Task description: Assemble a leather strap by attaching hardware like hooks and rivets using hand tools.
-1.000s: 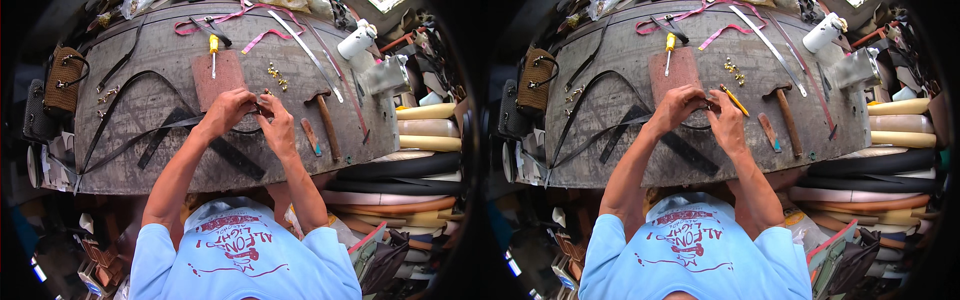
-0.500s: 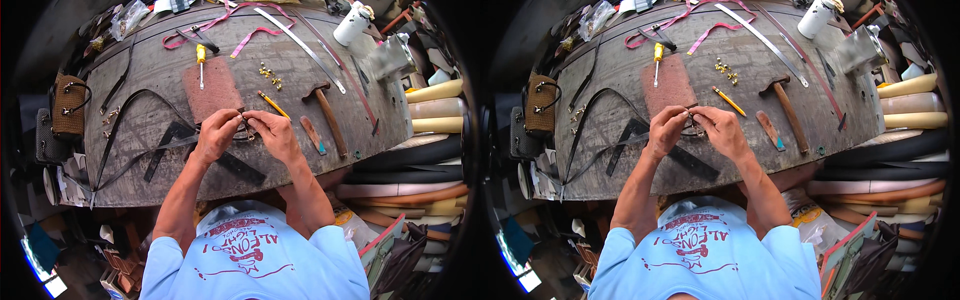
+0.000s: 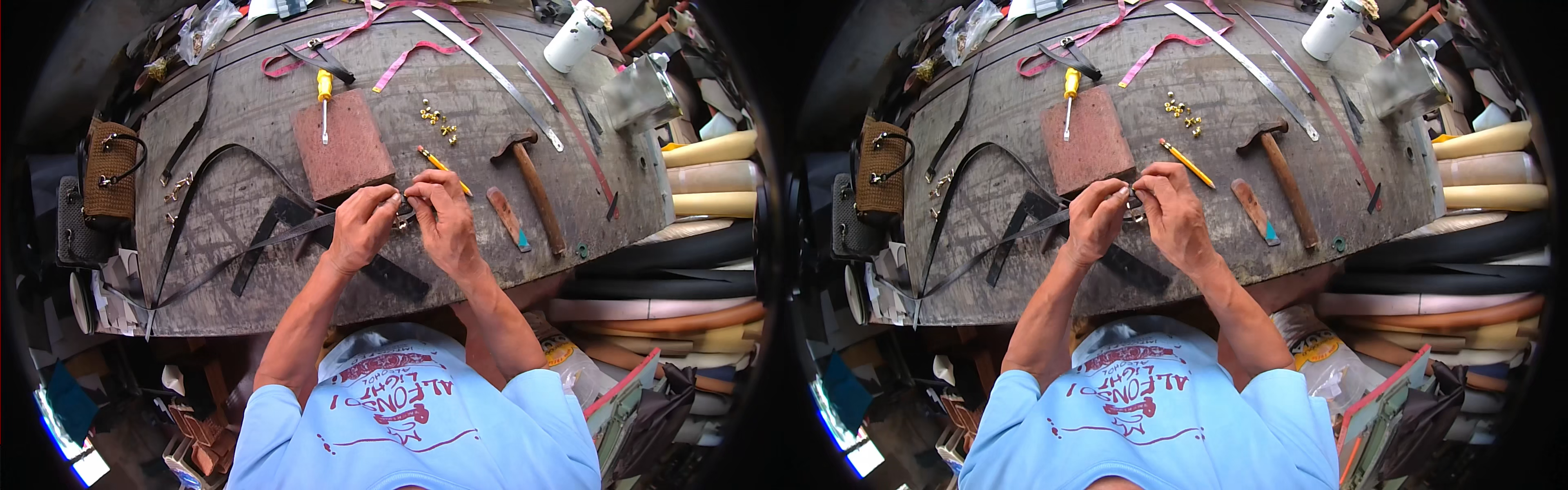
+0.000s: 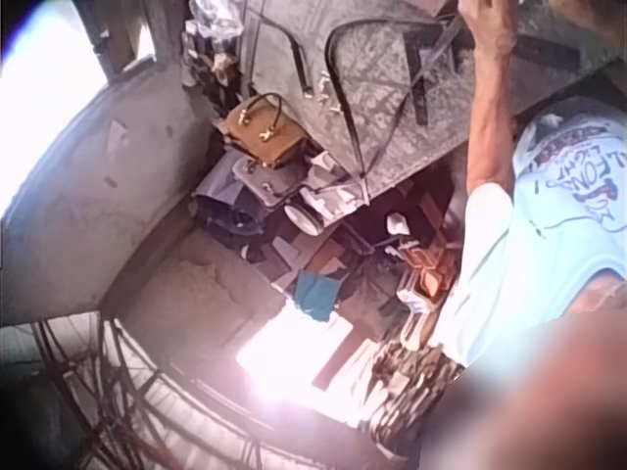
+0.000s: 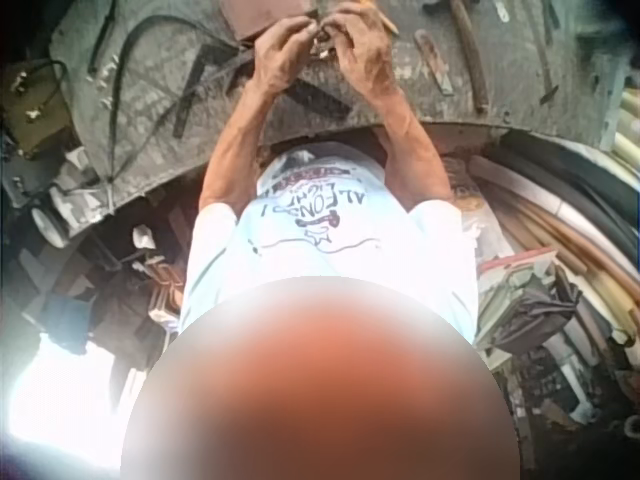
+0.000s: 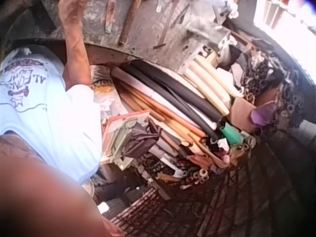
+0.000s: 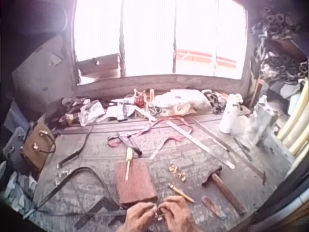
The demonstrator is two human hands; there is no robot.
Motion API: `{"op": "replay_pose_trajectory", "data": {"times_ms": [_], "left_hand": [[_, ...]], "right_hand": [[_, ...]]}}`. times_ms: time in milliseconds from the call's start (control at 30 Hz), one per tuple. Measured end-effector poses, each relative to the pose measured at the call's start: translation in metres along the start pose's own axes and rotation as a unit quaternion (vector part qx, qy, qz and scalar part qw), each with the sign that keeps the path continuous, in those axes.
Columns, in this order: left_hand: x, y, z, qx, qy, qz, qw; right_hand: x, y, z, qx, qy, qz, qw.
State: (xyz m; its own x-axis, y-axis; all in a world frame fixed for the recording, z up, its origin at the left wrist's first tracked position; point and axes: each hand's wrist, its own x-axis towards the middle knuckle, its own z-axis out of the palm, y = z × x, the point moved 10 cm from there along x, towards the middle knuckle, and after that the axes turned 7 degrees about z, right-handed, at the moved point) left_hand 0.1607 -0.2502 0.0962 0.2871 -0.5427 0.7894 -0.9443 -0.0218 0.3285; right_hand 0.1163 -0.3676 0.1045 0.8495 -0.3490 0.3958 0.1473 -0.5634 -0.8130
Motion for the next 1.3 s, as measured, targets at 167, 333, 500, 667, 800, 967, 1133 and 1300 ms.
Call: {"op": "replay_pose_trajectory", "data": {"times_ms": [167, 333, 500, 667, 800, 967, 1133, 1300], "left_hand": [[0.004, 0.017, -0.004, 0.053, 0.002, 0.073, 0.996], [-0.004, 0.022, -0.005, 0.044, -0.015, 0.058, 0.997], [-0.027, 0.007, -0.004, -0.099, 0.032, -0.196, 0.975], [-0.061, -0.016, 0.011, -0.292, 0.091, -0.431, 0.849], [-0.076, -0.015, 0.016, -0.301, 0.106, -0.48, 0.817], [-0.089, -0.013, 0.025, -0.384, 0.151, -0.522, 0.747], [-0.102, -0.027, 0.03, -0.353, 0.138, -0.58, 0.721], [-0.097, -0.029, 0.028, -0.366, 0.163, -0.553, 0.73]], "right_hand": [[-0.007, 0.009, -0.009, 0.052, 0.002, 0.115, 0.992], [-0.012, 0.002, -0.005, 0.03, -0.015, 0.111, 0.993], [-0.022, 0.01, 0.007, 0.036, -0.072, 0.123, 0.989], [-0.03, 0.017, 0.011, 0.03, -0.083, 0.143, 0.986], [-0.043, 0.031, 0.02, 0.087, -0.102, 0.253, 0.958], [-0.046, 0.029, 0.022, -0.018, -0.125, 0.212, 0.969], [-0.054, 0.017, 0.043, -0.065, -0.138, 0.063, 0.986], [-0.051, 0.019, 0.032, 0.044, -0.088, 0.123, 0.987]]}}
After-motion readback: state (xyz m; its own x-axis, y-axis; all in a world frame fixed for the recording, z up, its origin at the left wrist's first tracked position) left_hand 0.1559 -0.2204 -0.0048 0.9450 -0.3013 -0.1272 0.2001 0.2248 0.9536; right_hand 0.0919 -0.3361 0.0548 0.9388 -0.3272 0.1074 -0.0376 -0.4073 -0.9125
